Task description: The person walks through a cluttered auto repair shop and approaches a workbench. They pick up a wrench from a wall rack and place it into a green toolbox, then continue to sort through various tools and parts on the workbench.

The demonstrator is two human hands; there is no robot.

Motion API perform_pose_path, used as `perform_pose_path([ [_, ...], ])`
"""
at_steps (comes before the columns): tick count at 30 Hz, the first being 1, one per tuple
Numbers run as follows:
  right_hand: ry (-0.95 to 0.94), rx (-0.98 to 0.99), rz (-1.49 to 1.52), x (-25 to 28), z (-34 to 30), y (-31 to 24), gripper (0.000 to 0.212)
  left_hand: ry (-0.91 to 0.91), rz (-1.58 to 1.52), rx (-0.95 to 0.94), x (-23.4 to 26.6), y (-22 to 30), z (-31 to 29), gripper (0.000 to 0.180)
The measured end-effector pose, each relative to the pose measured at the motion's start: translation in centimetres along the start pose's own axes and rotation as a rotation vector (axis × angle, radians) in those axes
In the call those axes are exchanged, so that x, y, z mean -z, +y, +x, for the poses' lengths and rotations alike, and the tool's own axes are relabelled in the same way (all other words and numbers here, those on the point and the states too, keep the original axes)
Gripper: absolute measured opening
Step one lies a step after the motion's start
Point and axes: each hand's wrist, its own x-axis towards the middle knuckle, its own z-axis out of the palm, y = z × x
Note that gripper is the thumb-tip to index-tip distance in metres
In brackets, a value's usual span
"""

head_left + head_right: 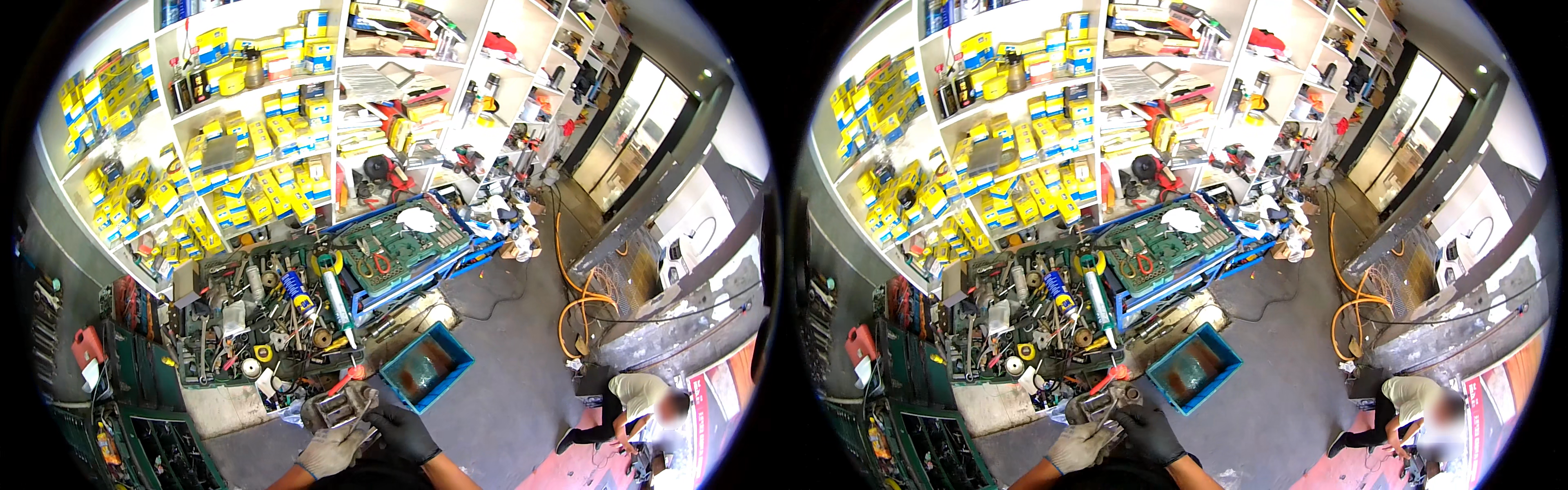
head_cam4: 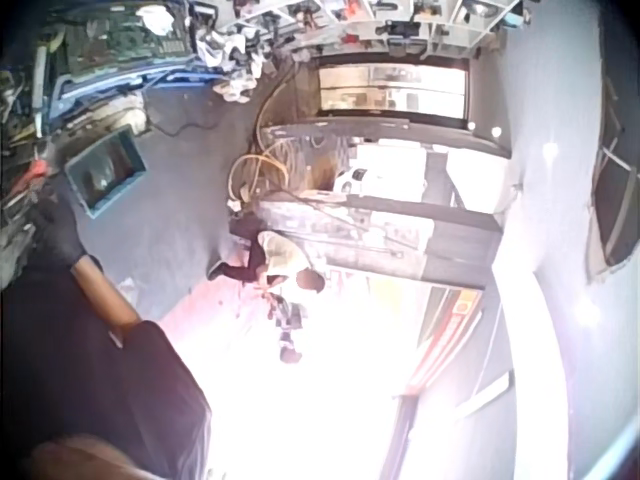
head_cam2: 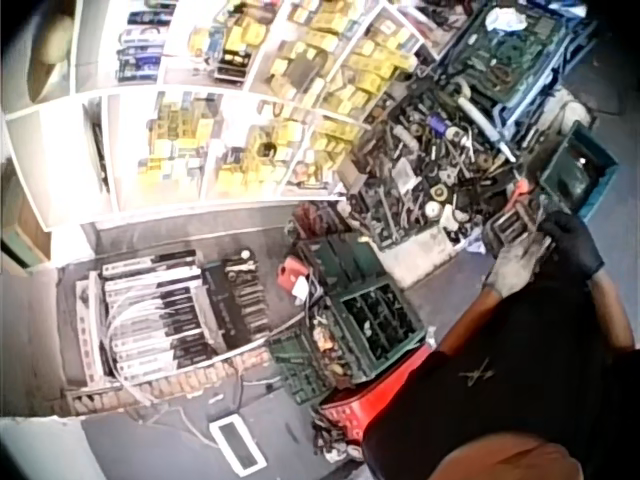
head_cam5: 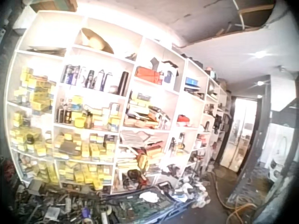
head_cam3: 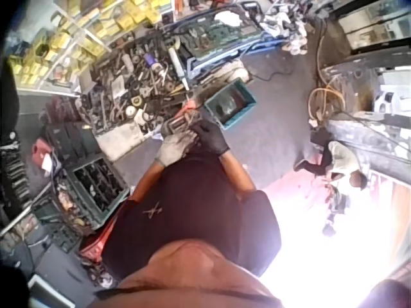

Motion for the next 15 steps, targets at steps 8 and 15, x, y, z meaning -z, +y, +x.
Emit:
perform_pose_path([
  [8, 0.107, -0.06, 0.168, 1.7, 0.0, -1.1, 0.032, -0.144, 0.255, -0.043, 2.1, 0.9, 0.2, 0.037],
  [15, 0.125, -0.032, 0.092, 0.3, 1.0, 1.4, 0.029, -0.21, -0.37, 0.244, -0.6, 3.3, -0.7, 0.025],
])
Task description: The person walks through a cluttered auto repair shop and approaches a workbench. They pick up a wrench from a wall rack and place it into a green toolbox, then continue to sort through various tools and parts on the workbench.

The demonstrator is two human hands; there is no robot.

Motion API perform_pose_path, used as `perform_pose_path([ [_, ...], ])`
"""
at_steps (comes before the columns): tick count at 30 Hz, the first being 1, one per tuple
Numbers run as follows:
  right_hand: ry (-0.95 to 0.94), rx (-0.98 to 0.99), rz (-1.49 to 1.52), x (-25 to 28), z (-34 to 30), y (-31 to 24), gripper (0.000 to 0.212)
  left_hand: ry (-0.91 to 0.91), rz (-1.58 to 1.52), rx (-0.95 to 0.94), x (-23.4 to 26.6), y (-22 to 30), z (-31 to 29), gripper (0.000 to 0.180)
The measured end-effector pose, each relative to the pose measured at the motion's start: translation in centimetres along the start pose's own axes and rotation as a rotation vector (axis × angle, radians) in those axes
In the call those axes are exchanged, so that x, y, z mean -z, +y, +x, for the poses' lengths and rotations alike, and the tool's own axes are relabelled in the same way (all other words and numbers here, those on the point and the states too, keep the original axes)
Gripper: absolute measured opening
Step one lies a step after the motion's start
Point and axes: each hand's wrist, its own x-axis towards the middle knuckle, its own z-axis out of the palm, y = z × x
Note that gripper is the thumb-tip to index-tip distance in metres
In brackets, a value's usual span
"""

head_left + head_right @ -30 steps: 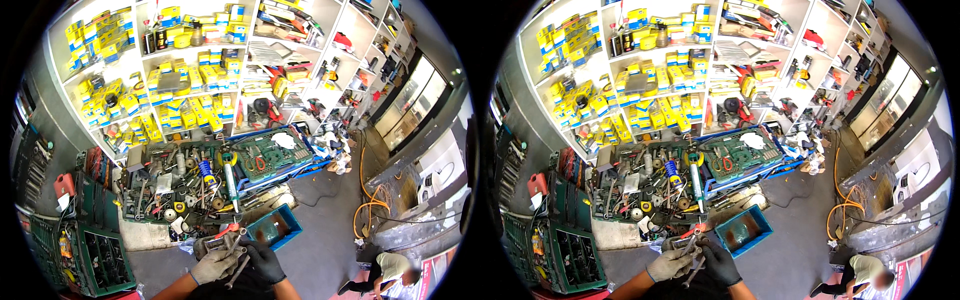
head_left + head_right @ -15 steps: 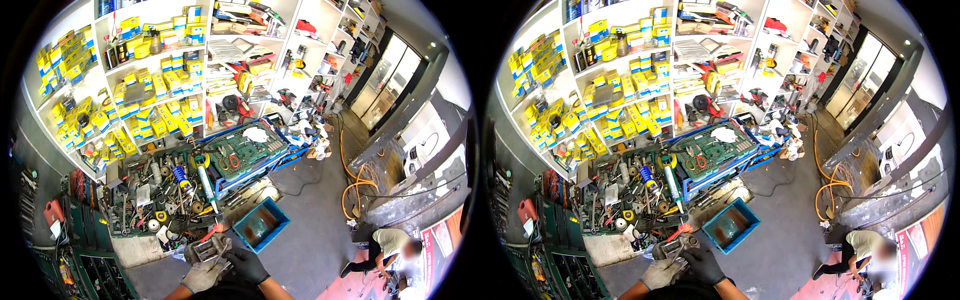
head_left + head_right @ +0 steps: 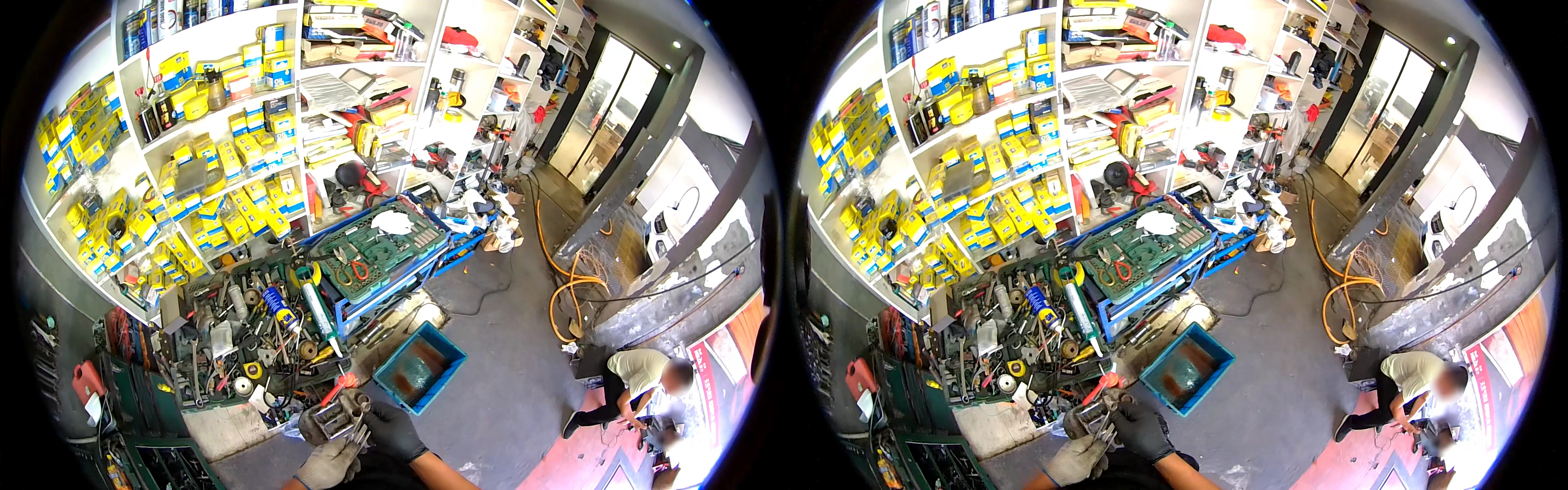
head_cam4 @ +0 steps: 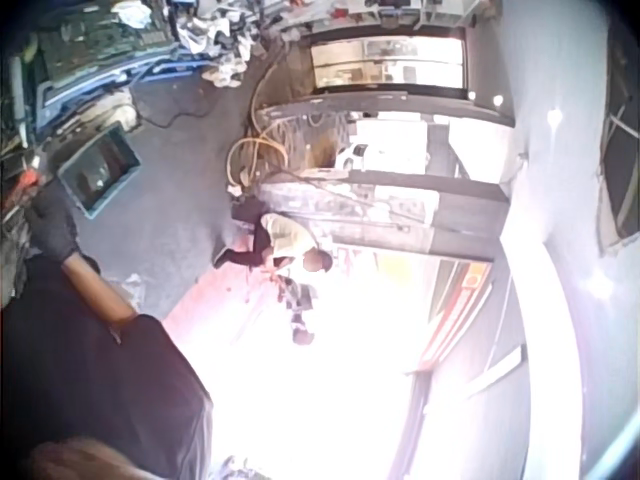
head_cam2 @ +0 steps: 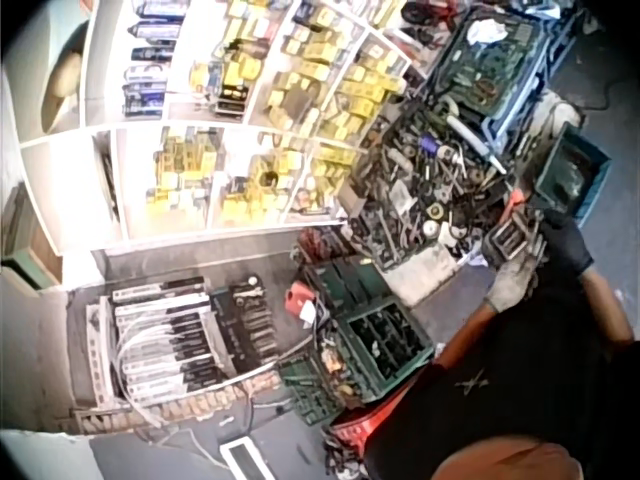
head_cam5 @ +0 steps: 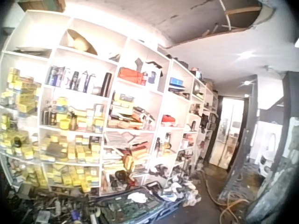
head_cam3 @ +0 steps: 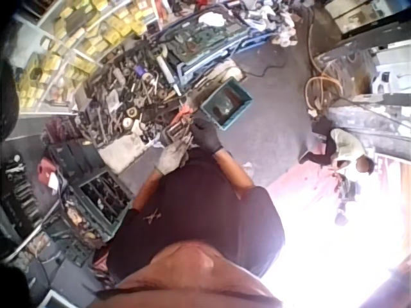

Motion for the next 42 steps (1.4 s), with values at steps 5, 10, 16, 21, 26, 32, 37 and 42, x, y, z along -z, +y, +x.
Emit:
perform_pose_path([
  [5, 0.043, 0.196, 0.154, -0.6, 0.3, 1.2, 0.03, 0.093, 0.091, -0.524, -1.0, -2.4, 0.4, 0.019],
  [10, 0.056, 0.084, 0.442, -0.8, 0.6, 1.5, 0.032, -0.266, -0.313, -0.154, 0.4, -10.3, 5.0, 0.019],
  [16, 0.03, 0.145, 0.127, -0.8, 0.4, 0.0, 0.035, -0.138, -0.066, -0.021, 0.7, -0.1, 0.3, 0.026],
  [21, -0.045, 0.116, 0.069, 0.0, -0.4, -3.7, 0.031, -0.047, 0.177, -0.02, 1.4, 1.6, -0.2, 0.03],
  [26, -0.006, -0.085, -0.001, -0.6, 1.3, -0.3, 0.035, 0.113, 0.58, -0.275, 1.2, 0.7, 1.0, 0.036],
  [32, 0.104, 0.062, -0.2, 0.0, 1.9, 1.2, 0.043, 0.28, 0.783, -0.395, -0.2, 0.8, 1.3, 0.033],
  [37, 0.016, 0.061, -0.168, 4.9, 0.7, 1.7, 0.04, 0.167, 0.801, -0.167, -3.5, 5.9, 1.9, 0.044],
  [42, 0.332, 0.338, -0.484, 5.9, 1.5, 10.0, 0.035, 0.026, 0.719, -0.261, -7.7, 4.4, 5.2, 0.045],
])
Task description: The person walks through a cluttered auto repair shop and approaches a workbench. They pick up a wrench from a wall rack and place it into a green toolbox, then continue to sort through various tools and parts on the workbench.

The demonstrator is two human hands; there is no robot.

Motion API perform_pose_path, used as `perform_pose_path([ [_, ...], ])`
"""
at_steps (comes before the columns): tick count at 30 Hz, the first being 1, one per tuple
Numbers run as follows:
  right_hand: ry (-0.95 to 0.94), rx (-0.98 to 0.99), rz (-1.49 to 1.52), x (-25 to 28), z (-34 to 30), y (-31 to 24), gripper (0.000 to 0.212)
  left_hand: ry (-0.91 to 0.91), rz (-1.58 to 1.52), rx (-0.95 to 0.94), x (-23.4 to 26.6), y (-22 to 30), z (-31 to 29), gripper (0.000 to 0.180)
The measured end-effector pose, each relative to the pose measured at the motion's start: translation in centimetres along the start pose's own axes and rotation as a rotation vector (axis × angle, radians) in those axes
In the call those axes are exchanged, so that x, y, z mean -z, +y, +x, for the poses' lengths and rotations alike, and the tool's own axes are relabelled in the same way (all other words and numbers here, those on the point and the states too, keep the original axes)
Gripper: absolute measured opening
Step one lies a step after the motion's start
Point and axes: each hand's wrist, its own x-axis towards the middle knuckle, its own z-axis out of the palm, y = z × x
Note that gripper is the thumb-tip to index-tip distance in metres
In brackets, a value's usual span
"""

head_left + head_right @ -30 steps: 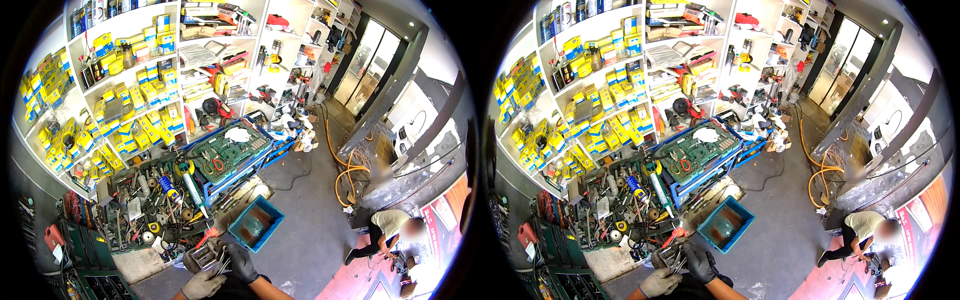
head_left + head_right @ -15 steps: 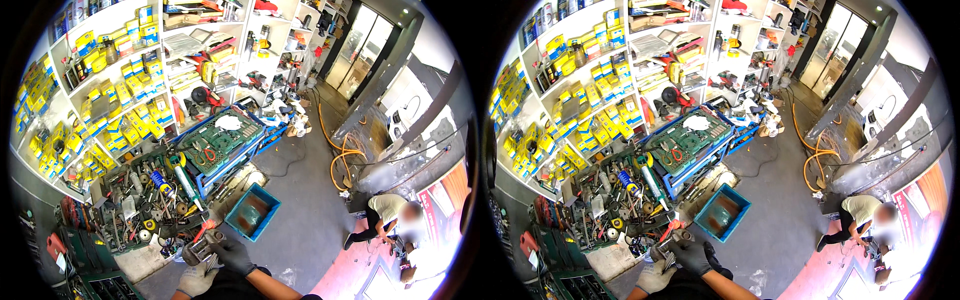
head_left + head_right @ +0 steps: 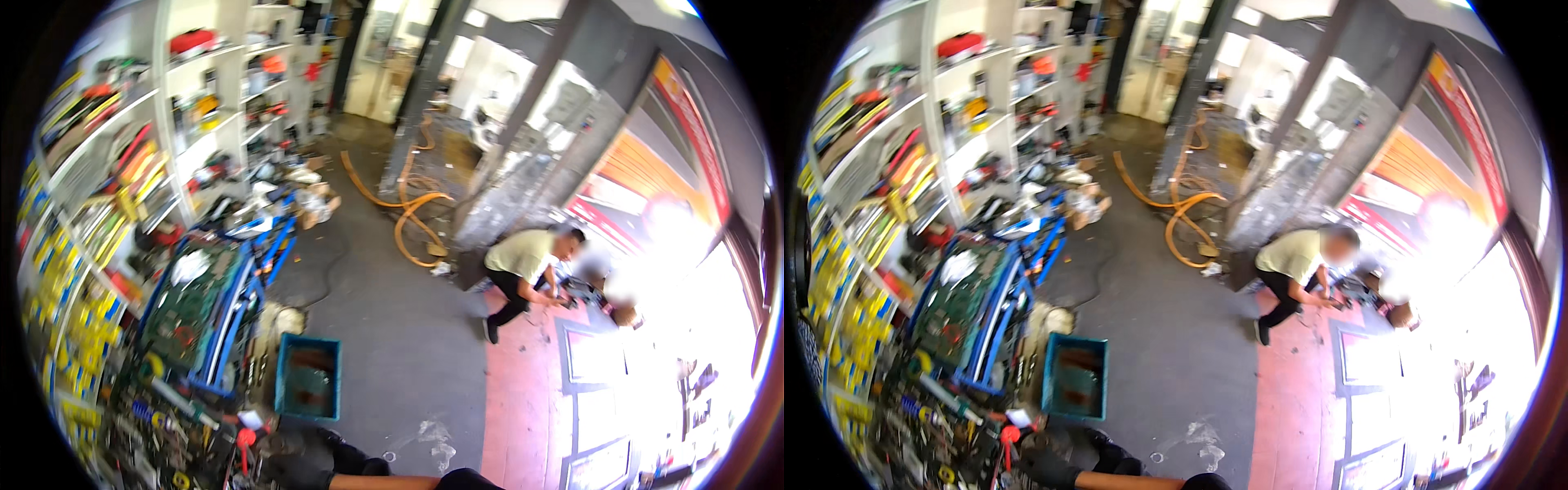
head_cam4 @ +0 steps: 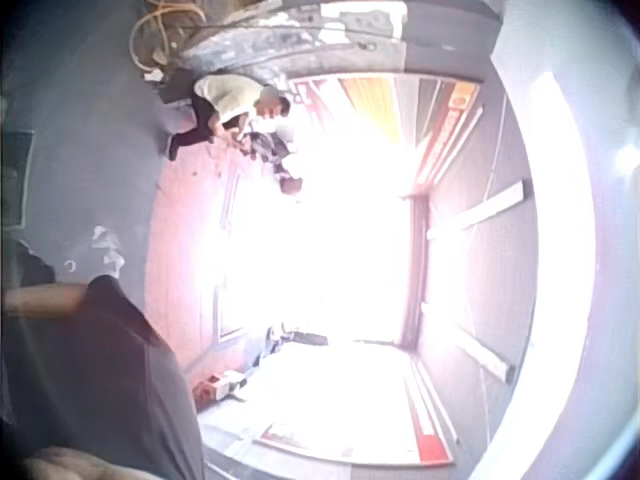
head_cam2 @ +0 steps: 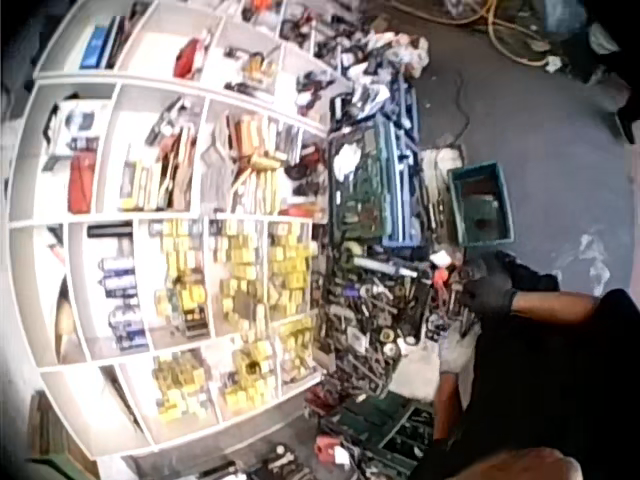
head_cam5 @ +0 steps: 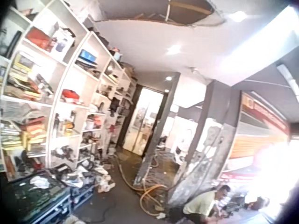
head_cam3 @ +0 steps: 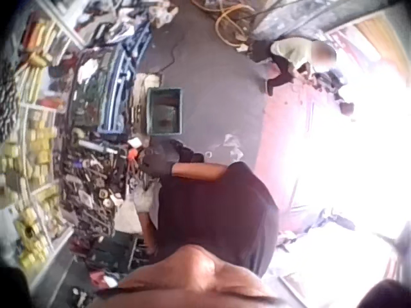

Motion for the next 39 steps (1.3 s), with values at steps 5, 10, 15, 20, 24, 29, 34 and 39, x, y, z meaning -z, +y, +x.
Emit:
perform_pose_path([
  [5, -0.004, -0.1, 0.042, 3.0, -0.6, 4.0, 0.041, -0.025, 0.291, -0.184, -5.8, 0.8, 3.8, 0.053],
  [10, -0.01, 0.66, -0.385, 1.7, -1.7, 10.3, 0.043, -0.127, 0.331, -0.195, -8.5, 2.0, 5.2, 0.047],
  [15, 0.162, 0.799, -0.212, 1.2, -1.1, 12.9, 0.045, -0.064, 0.309, -0.203, -8.7, 2.1, 4.5, 0.045],
  [20, -0.132, 0.417, -0.107, -0.2, -0.1, 7.7, 0.046, -0.007, 0.238, -0.222, -7.6, -2.4, 4.5, 0.045],
  [24, -0.312, 0.203, -0.073, 4.1, -1.7, -2.3, 0.045, 0.065, 0.153, -0.22, -7.1, -8.5, 2.5, 0.045],
  [29, -0.53, 0.261, -0.304, 2.2, -2.6, -3.4, 0.028, 0.047, 0.048, -0.233, -8.9, -13.7, 0.5, 0.047],
  [34, -0.469, 0.365, -0.299, 5.3, -1.9, -7.3, 0.025, -0.014, -0.073, -0.143, -7.0, -11.1, -0.2, 0.054],
  [39, -0.444, 0.255, -0.44, 8.1, 0.9, -7.2, 0.034, 0.18, -0.111, -0.122, -3.3, -6.3, 0.6, 0.056],
])
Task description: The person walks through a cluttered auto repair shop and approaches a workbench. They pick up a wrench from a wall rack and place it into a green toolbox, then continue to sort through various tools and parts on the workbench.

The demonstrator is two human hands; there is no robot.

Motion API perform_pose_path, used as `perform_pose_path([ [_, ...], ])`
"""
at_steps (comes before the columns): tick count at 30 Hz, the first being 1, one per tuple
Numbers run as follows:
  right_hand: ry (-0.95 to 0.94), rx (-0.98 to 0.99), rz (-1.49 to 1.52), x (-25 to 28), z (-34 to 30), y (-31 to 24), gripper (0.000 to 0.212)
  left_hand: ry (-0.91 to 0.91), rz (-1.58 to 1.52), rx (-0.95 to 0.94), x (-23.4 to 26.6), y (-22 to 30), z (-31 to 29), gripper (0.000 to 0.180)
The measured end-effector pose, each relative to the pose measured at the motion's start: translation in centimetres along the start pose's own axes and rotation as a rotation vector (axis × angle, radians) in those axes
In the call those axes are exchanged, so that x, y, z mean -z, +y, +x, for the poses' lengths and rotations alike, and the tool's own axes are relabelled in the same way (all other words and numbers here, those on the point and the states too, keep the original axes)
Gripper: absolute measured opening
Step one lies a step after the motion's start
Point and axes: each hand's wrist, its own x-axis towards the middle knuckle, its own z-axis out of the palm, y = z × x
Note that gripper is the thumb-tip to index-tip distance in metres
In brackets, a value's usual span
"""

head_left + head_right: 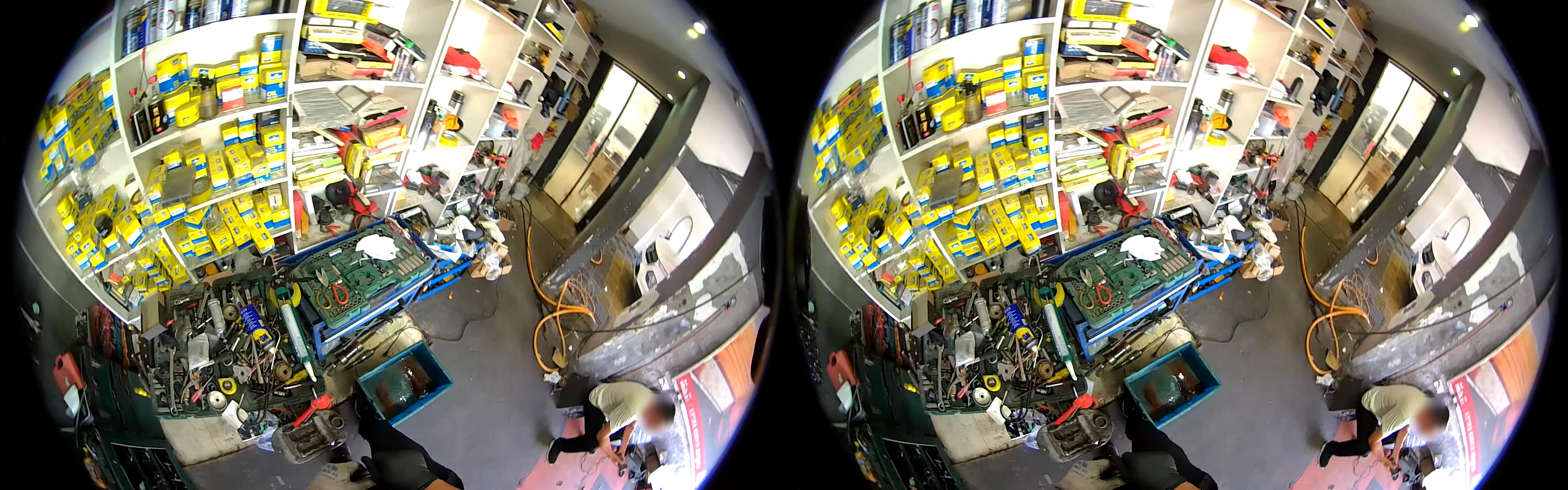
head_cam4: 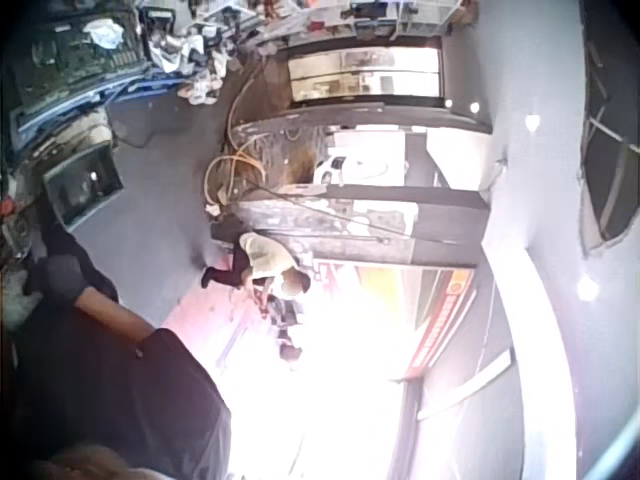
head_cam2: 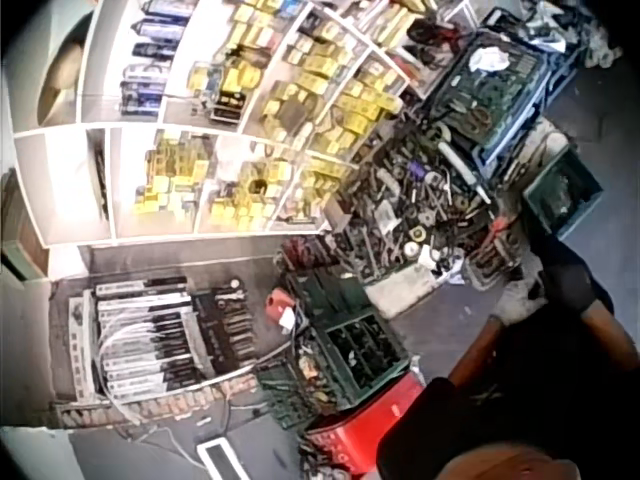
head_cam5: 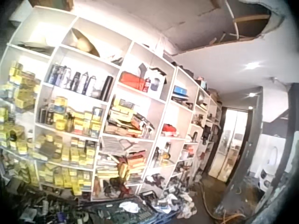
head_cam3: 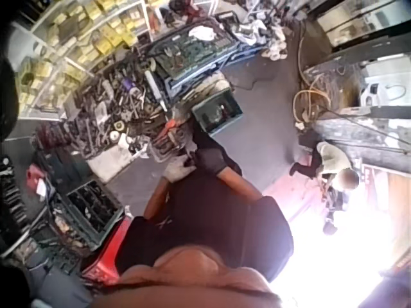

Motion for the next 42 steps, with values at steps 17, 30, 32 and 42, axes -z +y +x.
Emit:
perform_pose_path([
  [17, 0.146, 0.061, 0.171, 13.3, 9.3, 26.2, 0.051, 0.084, 0.317, 0.149, -3.0, 13.9, 26.3, 0.057],
  [30, 0.059, 0.059, 0.547, 18.8, 12.6, 44.5, 0.042, -0.249, 0.226, 0.269, -10.8, 21.8, 45.1, 0.052],
  [32, -0.15, -0.037, 0.507, 24.3, 13.8, 43.6, 0.042, -0.3, 0.229, 0.323, -12.3, 19.5, 46.2, 0.052],
  [42, -0.06, 0.398, 0.461, 19.8, 19.2, 47.0, 0.037, -0.136, 0.21, 0.369, -10.1, 19.4, 51.4, 0.051],
])
